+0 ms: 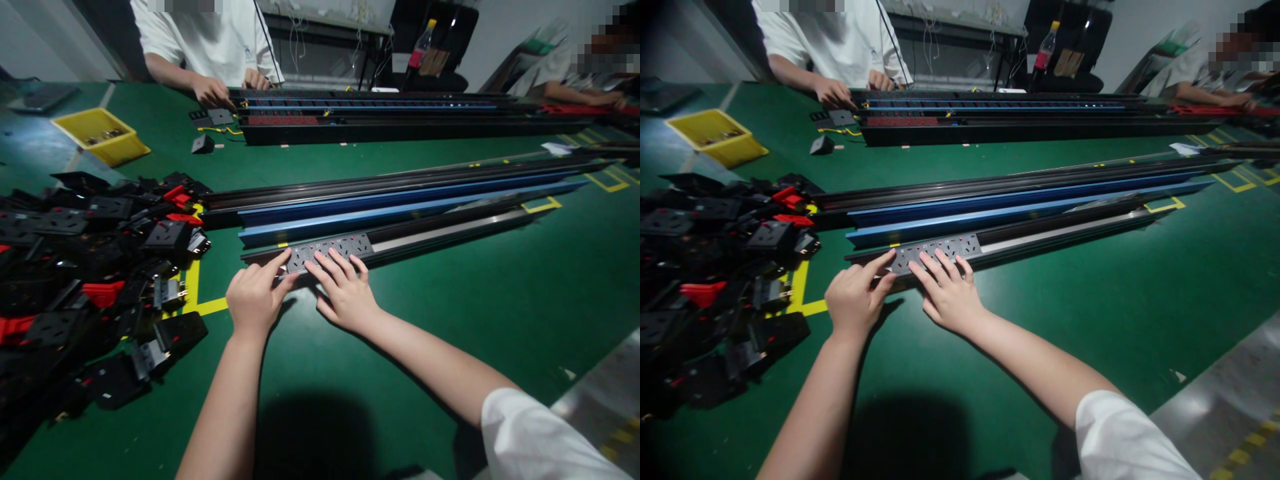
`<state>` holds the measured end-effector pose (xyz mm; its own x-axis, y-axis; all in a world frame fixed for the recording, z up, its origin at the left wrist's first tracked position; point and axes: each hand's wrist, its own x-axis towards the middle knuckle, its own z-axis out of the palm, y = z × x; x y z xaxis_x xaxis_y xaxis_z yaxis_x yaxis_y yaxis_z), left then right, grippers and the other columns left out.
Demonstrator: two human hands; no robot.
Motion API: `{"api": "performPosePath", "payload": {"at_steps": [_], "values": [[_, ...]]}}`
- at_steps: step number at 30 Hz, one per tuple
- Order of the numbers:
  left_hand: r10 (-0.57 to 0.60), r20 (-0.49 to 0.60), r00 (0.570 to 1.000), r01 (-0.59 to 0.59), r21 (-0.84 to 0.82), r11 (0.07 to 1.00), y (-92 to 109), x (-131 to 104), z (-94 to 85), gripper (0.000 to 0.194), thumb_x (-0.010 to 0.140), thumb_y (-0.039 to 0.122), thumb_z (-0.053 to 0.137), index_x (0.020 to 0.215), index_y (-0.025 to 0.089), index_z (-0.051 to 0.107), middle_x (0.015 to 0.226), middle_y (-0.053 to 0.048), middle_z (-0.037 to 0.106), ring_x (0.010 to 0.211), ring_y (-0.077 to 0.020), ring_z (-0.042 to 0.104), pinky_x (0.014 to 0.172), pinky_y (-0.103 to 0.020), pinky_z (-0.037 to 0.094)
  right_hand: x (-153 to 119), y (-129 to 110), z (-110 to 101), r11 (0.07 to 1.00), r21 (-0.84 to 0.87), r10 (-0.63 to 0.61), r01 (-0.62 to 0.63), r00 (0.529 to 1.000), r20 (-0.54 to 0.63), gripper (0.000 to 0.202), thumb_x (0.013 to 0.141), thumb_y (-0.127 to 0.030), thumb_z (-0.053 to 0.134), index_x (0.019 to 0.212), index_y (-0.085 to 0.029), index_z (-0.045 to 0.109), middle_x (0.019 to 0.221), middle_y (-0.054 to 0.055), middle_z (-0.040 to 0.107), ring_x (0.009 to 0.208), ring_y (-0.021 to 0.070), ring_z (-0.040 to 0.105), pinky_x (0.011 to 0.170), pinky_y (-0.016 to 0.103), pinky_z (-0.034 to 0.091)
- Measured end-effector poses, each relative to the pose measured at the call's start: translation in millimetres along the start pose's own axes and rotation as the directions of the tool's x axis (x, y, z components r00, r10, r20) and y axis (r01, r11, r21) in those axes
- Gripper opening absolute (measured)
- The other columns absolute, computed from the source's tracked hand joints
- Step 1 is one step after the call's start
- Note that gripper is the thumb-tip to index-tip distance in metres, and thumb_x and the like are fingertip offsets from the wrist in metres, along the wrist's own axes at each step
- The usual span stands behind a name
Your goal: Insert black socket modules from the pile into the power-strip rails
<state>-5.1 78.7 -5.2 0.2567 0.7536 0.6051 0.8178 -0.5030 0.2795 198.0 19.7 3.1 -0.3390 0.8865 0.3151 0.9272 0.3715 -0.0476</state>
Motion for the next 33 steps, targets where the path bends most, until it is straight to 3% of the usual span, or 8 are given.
{"api": "performPosePath", "payload": {"at_steps": [4, 13, 20, 24, 29, 33], "values": [[-0.103, -0.017, 0.994, 0.1, -0.154, 0.983, 4.7, -0.5, -1.9, 0.038, 0.102, 0.038, 0.042, 0.121, 0.021, 0.07, 0.087, -0.005, 0.076, 0.078, -0.0204, 0.063, 0.075, -0.031, 0.041, 0.4, 2.9, 1.9, 1.0, -0.014, 0.0, 0.0, 1.0, -0.025, 0.06, 0.095, -0.036, 0.051, 0.154, -0.03, 0.038, 0.16, 0.001, 0.041, 0.147, 0.0263, 0.029, 0.119, 0.048, 0.008], [-0.135, -0.056, 0.989, 0.12, -0.22, 0.968, 7.3, 1.1, -2.4, 0.03, 0.099, 0.027, 0.045, 0.11, 0.02, 0.071, 0.082, -0.003, 0.075, 0.078, -0.0194, 0.065, 0.078, -0.032, 0.042, 0.9, 19.7, 5.1, 0.991, 0.012, 0.136, -0.136, 0.974, -0.181, 0.038, 0.092, -0.033, 0.057, 0.129, -0.028, 0.062, 0.136, 0.005, 0.063, 0.134, 0.0258, 0.043, 0.116, 0.044, 0.017], [-0.235, -0.135, 0.962, 0.204, -0.214, 0.955, 9.0, -0.6, -0.3, 0.025, 0.097, 0.028, 0.046, 0.109, 0.018, 0.066, 0.088, -0.007, 0.072, 0.086, -0.0206, 0.062, 0.086, -0.034, 0.044, 1.2, 19.7, 5.0, 0.985, 0.078, 0.165, -0.153, 0.97, -0.181, 0.043, 0.09, -0.034, 0.058, 0.133, -0.028, 0.059, 0.139, 0.008, 0.059, 0.137, 0.0279, 0.042, 0.116, 0.045, 0.019], [-0.304, -0.197, 0.932, 0.273, -0.168, 0.947, 9.3, -0.5, -0.7, 0.026, 0.095, 0.03, 0.049, 0.113, 0.015, 0.061, 0.098, -0.01, 0.066, 0.09, -0.0219, 0.059, 0.088, -0.037, 0.045, 0.9, 19.5, 0.4, 0.997, 0.061, 0.063, -0.056, 0.989, -0.131, 0.058, 0.092, -0.036, 0.056, 0.148, -0.028, 0.046, 0.157, 0.006, 0.043, 0.147, 0.0272, 0.032, 0.119, 0.046, 0.014], [-0.413, -0.206, 0.887, 0.417, -0.028, 0.908, 18.6, -5.5, -24.4, 0.034, 0.092, 0.033, 0.053, 0.121, 0.015, 0.058, 0.116, -0.017, 0.063, 0.111, -0.0305, 0.057, 0.101, -0.049, 0.04, 2.7, 18.9, -4.1, 0.987, 0.058, -0.146, 0.147, 0.989, -0.031, 0.071, 0.093, -0.033, 0.053, 0.159, -0.024, 0.028, 0.166, 0.004, 0.028, 0.154, 0.0236, 0.02, 0.122, 0.045, 0.011], [-0.528, -0.115, 0.841, 0.54, 0.199, 0.818, 17.6, -31.9, -61.6, 0.049, 0.091, 0.042, 0.055, 0.133, 0.015, 0.054, 0.137, -0.025, 0.052, 0.134, -0.0441, 0.042, 0.108, -0.066, 0.028, 3.1, 18.7, -3.4, 0.984, 0.077, -0.158, 0.158, 0.987, -0.012, 0.071, 0.094, -0.03, 0.052, 0.159, -0.023, 0.026, 0.165, 0.003, 0.03, 0.154, 0.023, 0.022, 0.123, 0.045, 0.012]]}}
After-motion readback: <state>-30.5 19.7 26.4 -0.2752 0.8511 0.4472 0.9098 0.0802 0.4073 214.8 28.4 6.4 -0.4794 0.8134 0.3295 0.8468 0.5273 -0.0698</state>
